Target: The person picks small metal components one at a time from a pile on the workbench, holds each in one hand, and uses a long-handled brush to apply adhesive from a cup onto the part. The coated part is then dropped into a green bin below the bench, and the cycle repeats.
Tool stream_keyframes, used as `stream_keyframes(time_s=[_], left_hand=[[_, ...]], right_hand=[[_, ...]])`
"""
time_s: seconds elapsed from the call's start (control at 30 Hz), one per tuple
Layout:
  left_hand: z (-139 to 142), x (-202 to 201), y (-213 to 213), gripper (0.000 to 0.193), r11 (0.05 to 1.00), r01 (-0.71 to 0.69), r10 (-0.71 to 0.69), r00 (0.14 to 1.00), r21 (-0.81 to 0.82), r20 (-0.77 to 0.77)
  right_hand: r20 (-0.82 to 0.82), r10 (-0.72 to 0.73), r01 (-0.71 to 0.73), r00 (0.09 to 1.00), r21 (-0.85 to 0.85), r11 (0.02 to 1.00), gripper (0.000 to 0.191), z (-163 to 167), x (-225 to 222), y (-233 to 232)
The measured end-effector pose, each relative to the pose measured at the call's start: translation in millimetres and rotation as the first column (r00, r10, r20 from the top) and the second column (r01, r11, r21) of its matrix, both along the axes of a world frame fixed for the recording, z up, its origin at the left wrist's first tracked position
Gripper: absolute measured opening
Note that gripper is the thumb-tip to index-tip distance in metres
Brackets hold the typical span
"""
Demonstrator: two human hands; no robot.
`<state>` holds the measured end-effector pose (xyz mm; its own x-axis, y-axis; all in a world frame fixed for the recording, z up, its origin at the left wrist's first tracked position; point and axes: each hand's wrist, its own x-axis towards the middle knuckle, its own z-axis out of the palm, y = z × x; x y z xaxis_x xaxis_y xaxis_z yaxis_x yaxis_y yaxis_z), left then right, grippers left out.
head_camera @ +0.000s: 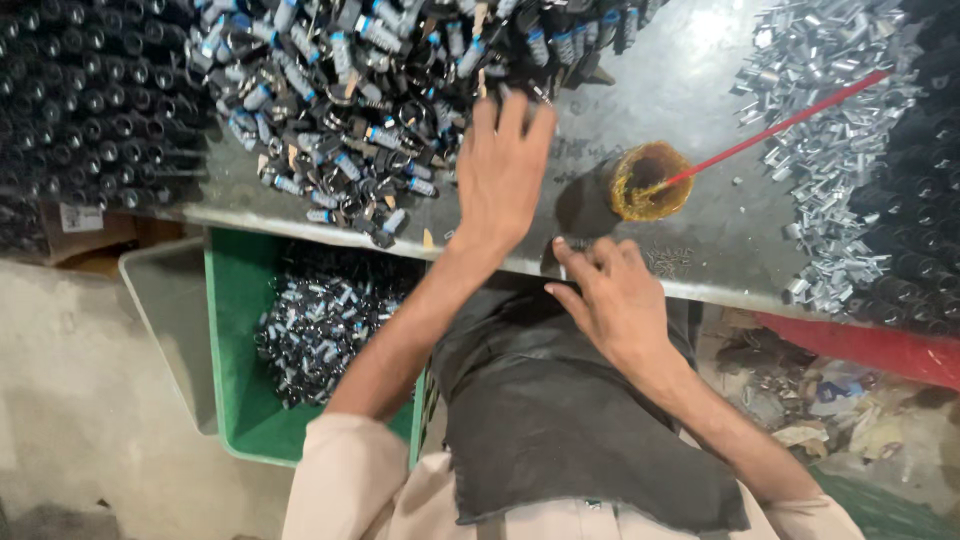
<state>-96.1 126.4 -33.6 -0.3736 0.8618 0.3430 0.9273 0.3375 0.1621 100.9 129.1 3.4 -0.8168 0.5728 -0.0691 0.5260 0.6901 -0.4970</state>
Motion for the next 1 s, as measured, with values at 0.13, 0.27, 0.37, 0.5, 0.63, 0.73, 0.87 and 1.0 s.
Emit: stream_keyframes(time_s=[0.13,0.27,0.37,0.5,0.63,0.73,0.87,1.0], left_hand=[[13,4,-48,0.018,0.942,0.066,-0.253,0.785,0.331,0.566],[51,31,-94,0.019,0.895,-0.282,-0.394,-0.137,0.346,0.909],[56,63,-113,0.019,0.977,-0.101,-0.191,-0.034,0.187,0.981],[42,95,-118,0.028,0.958,-0.277,-0.242,-0.654,0.071,0.717],[37,105,-121,0.026,0.944,-0.329,-0.259,-0.756,-0.006,0.601],[38,106,-126,0.027,0.947,-0.322,-0.241,-0.732,-0.013,0.637],[33,106,-131,0.029,0.953,-0.302,-0.234,-0.719,0.01,0.654],[33,98,-130,0.032,0.968,-0.249,-0.213,-0.782,0.02,0.586]], right_hand=[[-0.052,0.028,-0.026,0.998,0.026,0.999,0.04,-13,8,-3],[-0.257,-0.091,0.056,0.962,-0.139,0.989,0.02,-14,18,-5],[-0.225,-0.398,0.251,0.889,-0.487,0.837,0.018,-5,29,-6],[-0.457,-0.491,0.113,0.742,-0.637,0.763,0.019,3,36,-12],[-0.398,-0.604,0.084,0.691,-0.785,0.613,0.018,8,30,-21],[-0.373,-0.615,0.112,0.695,-0.788,0.605,0.017,16,29,-25],[-0.362,-0.567,0.114,0.74,-0.763,0.637,0.017,18,33,-23],[-0.295,-0.7,-0.084,0.65,-0.944,0.319,0.03,15,36,-20]])
